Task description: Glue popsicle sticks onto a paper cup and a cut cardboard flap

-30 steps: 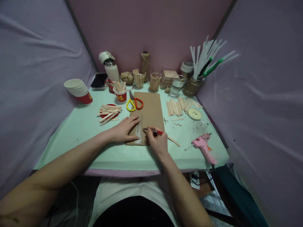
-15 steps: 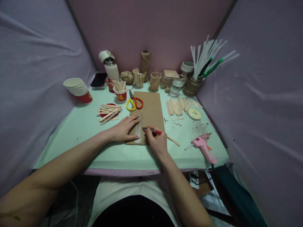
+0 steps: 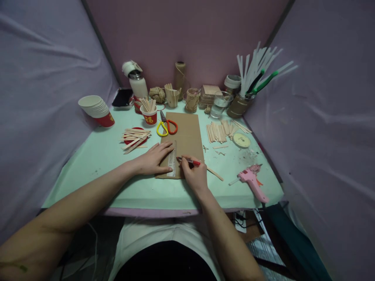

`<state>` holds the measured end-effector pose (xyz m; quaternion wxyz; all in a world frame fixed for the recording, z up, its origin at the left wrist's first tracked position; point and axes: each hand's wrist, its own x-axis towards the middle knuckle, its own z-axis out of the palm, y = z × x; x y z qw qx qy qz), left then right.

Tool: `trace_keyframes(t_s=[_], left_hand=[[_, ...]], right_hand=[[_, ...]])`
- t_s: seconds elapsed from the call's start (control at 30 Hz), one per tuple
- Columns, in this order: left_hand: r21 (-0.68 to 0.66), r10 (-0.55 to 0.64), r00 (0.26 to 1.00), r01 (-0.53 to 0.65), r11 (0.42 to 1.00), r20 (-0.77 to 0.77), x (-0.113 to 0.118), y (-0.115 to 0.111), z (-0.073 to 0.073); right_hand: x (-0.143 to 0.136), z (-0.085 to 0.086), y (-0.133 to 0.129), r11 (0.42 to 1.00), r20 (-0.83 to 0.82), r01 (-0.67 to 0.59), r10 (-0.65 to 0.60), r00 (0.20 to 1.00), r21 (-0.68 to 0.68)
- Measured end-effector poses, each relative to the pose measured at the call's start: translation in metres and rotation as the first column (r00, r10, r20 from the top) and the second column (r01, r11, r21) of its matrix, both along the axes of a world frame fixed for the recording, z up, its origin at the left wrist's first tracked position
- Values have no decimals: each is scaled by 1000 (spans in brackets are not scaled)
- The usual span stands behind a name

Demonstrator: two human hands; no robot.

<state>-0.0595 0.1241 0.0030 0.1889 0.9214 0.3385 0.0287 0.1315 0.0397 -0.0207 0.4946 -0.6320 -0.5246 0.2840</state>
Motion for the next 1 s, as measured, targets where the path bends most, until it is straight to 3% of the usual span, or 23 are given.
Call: trace_keyframes(t_s=[1.0], left_hand=[[6, -7, 1000, 6, 1000, 13, -1, 2, -3]], right_hand=[[-1, 2, 0, 1000, 9, -1, 1, 1000, 27]])
